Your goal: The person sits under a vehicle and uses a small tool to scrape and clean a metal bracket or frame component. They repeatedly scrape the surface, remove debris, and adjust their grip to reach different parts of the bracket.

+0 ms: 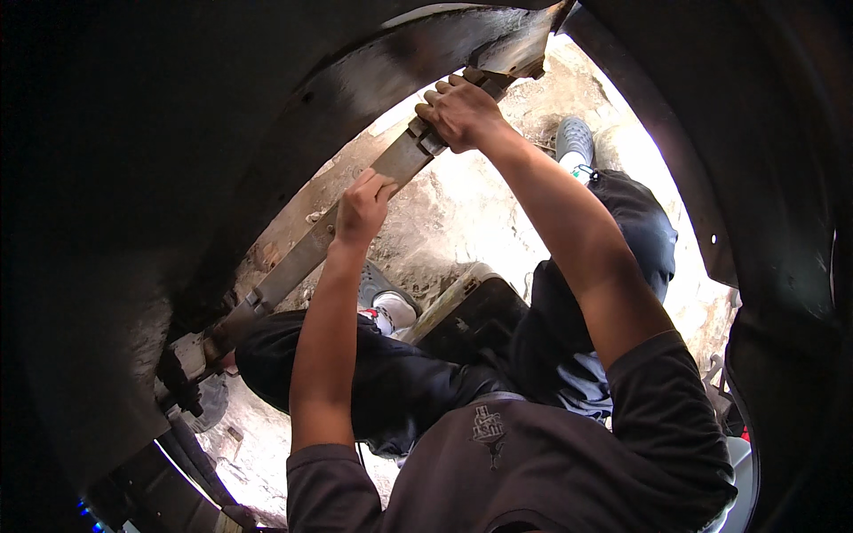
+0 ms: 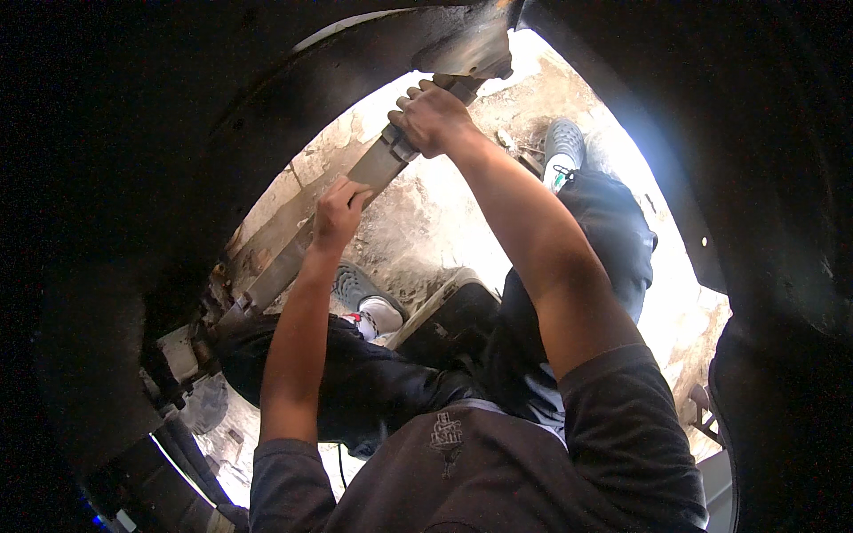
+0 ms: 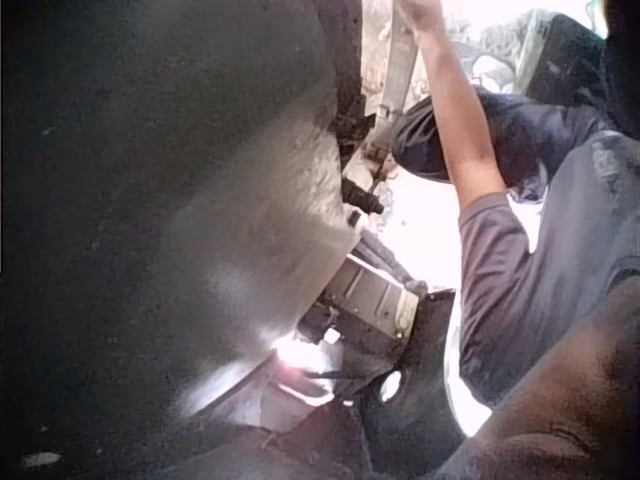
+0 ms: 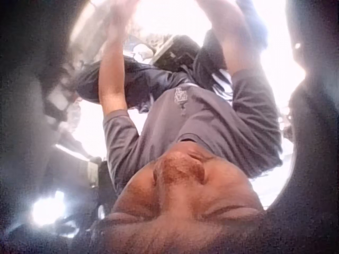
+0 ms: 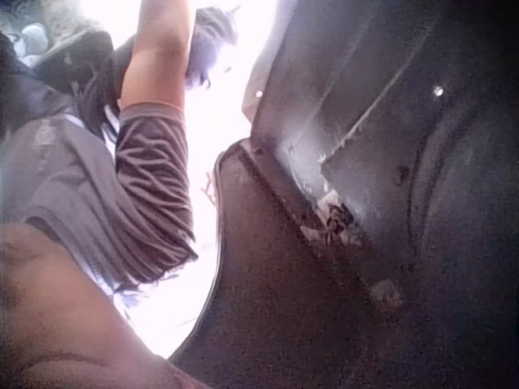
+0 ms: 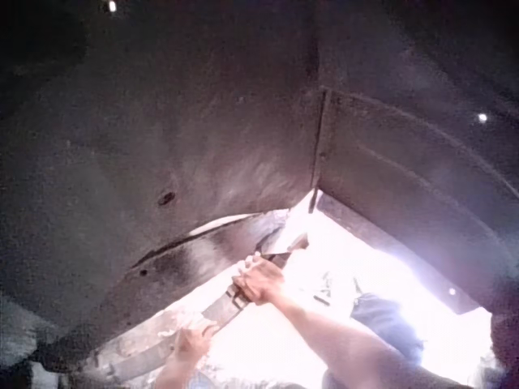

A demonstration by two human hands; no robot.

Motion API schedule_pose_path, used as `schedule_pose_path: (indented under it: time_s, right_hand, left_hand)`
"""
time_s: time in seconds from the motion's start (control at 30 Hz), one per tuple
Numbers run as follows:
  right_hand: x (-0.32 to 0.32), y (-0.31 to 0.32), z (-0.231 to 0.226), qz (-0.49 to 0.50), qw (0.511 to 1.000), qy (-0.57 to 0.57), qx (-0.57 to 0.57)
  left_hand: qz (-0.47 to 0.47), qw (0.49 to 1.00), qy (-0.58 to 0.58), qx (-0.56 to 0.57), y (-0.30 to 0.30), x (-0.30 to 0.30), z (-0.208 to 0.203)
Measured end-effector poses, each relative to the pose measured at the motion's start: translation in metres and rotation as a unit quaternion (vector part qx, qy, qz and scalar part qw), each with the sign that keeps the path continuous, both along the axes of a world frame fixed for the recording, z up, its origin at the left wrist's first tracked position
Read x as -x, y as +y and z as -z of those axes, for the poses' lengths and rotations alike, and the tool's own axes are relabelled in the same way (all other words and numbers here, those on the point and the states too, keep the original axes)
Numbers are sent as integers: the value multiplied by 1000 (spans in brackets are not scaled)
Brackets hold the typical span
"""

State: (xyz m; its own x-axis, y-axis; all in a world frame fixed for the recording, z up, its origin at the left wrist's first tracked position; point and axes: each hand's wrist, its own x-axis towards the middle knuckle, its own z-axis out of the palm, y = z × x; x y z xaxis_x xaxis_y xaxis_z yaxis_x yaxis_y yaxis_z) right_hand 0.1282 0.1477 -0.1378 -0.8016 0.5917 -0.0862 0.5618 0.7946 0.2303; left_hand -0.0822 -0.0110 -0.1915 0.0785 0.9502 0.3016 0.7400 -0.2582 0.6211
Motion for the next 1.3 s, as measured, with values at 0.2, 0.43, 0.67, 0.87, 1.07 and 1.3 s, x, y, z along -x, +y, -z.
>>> schedule_pose_path:
  time_s: [0.2, 0.43, 0.67, 0.87, 1.07, 1.3]
  right_hand:
    - [-1, 1, 0, -8, 1000, 15, -2]
    - [0, 2, 4, -21, 999, 47, 4]
    - [0, 1, 3, -8, 1000, 23, -4]
    - [-3, 1, 3, -12, 999, 29, 0]
    - [1, 2, -1, -6, 1000, 15, 27]
    - [-2, 3, 4, -20, 999, 48, -3]
  left_hand:
    - [-8, 1000, 4, -10, -4, 3, 4]
    - [2, 999, -18, -28, 36, -34, -4]
    - [1, 1000, -20, -23, 21, -20, 0]
    - [13, 1000, 6, -7, -1, 2, 1]
    - [14, 1000, -3, 0, 33, -27, -6]
    - [8, 999, -19, -32, 43, -39, -7]
